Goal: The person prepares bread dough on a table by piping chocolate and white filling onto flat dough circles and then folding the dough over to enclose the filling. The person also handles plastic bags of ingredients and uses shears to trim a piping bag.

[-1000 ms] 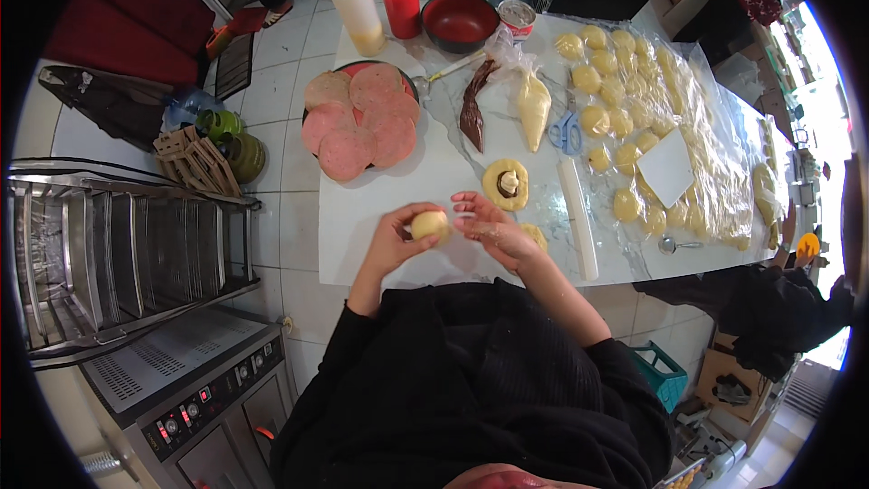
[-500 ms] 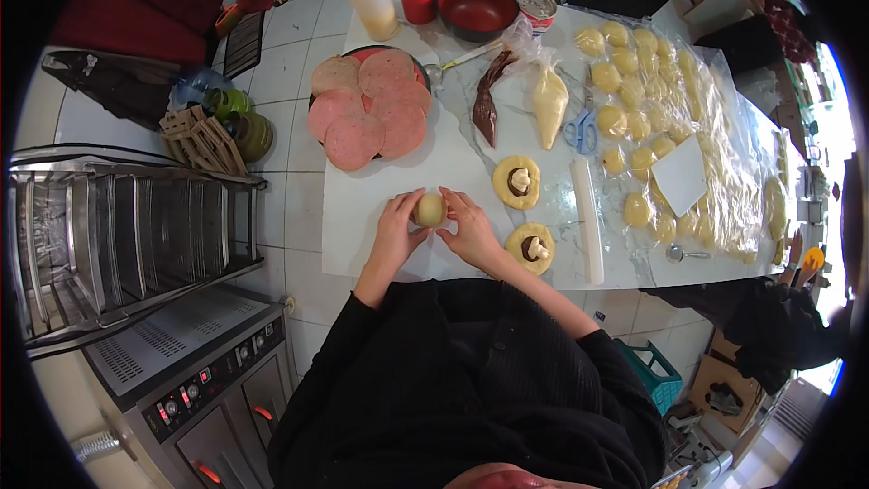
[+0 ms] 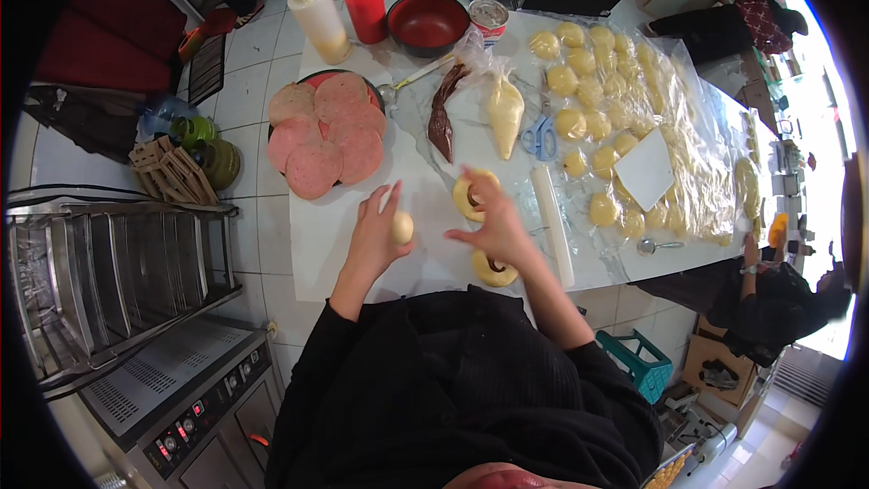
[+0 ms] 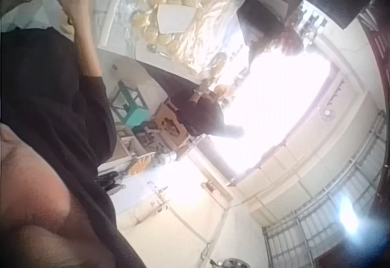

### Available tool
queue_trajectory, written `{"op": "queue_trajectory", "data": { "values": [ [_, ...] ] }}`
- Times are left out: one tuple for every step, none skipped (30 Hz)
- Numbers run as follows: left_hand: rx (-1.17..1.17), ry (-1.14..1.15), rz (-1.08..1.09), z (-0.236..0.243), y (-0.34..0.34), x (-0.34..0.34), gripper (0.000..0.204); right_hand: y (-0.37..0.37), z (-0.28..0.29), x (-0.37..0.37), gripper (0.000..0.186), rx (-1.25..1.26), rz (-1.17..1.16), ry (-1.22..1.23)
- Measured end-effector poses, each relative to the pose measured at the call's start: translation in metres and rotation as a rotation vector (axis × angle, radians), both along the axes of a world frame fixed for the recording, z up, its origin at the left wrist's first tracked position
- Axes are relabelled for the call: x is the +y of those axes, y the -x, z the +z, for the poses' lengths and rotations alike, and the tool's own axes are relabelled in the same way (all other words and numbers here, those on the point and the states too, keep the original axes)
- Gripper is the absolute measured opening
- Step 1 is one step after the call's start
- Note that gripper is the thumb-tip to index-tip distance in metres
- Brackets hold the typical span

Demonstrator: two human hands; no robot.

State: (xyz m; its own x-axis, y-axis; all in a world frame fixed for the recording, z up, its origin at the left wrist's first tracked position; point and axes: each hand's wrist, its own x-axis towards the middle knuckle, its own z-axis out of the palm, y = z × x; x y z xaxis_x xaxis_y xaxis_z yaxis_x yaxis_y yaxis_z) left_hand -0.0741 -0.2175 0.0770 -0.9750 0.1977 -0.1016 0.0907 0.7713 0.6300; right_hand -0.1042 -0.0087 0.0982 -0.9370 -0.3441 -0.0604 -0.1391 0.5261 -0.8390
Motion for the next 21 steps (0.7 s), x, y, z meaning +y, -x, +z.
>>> {"op": "queue_trajectory", "data": {
  "values": [
    [0.046, 0.014, -0.056, 0.005, 0.008, 0.008, 0.094, 0.008, 0.005, 0.018, 0.094, -0.053, -0.056, -0.021],
    [0.02, -0.044, -0.129, 0.008, 0.016, 0.018, 0.095, 0.012, 0.0, 0.028, 0.094, -0.048, -0.056, -0.024],
    [0.026, -0.089, -0.189, 0.005, 0.026, 0.03, 0.097, 0.015, -0.012, 0.036, 0.096, -0.025, -0.04, -0.231],
    [0.028, -0.131, -0.251, -0.004, 0.034, 0.044, 0.098, 0.015, -0.024, 0.041, 0.098, -0.006, -0.025, -0.435],
    [0.006, -0.079, -0.25, -0.014, 0.04, 0.057, 0.094, 0.014, -0.031, 0.037, 0.098, -0.001, -0.025, -0.432],
    [-0.013, -0.03, -0.25, -0.025, 0.046, 0.068, 0.089, 0.015, -0.038, 0.031, 0.096, 0.017, -0.043, -0.48],
    [-0.004, -0.03, -0.253, -0.031, 0.053, 0.079, 0.089, 0.016, -0.042, 0.029, 0.094, 0.035, -0.062, -0.528],
    [-0.003, -0.023, -0.248, -0.037, 0.058, 0.087, 0.085, 0.018, -0.046, 0.03, 0.094, 0.041, -0.065, -0.526],
    [0.0, -0.016, -0.242, -0.042, 0.061, 0.09, 0.08, 0.02, -0.049, 0.031, 0.088, 0.028, -0.053, -0.44],
    [0.067, -0.036, -0.273, -0.045, 0.063, 0.09, 0.073, 0.024, -0.05, 0.033, 0.082, 0.013, -0.043, -0.355],
    [0.073, -0.034, -0.275, -0.047, 0.065, 0.09, 0.073, 0.028, -0.05, 0.036, 0.082, 0.018, -0.046, -0.354],
    [0.001, -0.046, -0.254, -0.049, 0.069, 0.089, 0.071, 0.032, -0.048, 0.04, 0.078, -0.061, -0.03, -0.325],
    [-0.077, -0.06, -0.233, -0.047, 0.07, 0.089, 0.068, 0.034, -0.046, 0.041, 0.074, -0.146, -0.013, -0.295],
    [-0.077, -0.059, -0.232, -0.046, 0.071, 0.087, 0.068, 0.034, -0.044, 0.041, 0.074, -0.146, -0.012, -0.295],
    [-0.068, -0.076, -0.243, -0.044, 0.072, 0.085, 0.064, 0.034, -0.041, 0.041, 0.069, -0.136, -0.022, -0.265],
    [-0.06, -0.092, -0.256, -0.039, 0.072, 0.084, 0.06, 0.034, -0.036, 0.041, 0.065, -0.127, -0.034, -0.236],
    [-0.061, -0.092, -0.256, -0.035, 0.069, 0.085, 0.06, 0.032, -0.035, 0.041, 0.065, -0.127, -0.034, -0.236],
    [0.07, -0.074, -0.209, -0.031, 0.063, 0.086, 0.056, 0.027, -0.034, 0.04, 0.061, 0.016, -0.062, -0.286],
    [0.207, -0.054, -0.161, -0.028, 0.06, 0.086, 0.052, 0.024, -0.032, 0.039, 0.056, 0.166, -0.089, -0.333],
    [0.213, -0.052, -0.161, -0.03, 0.06, 0.085, 0.052, 0.023, -0.039, 0.039, 0.056, 0.171, -0.089, -0.331],
    [0.15, -0.121, -0.158, -0.034, 0.061, 0.085, 0.05, 0.022, -0.052, 0.04, 0.053, 0.182, -0.094, -0.305]
  ]
}}
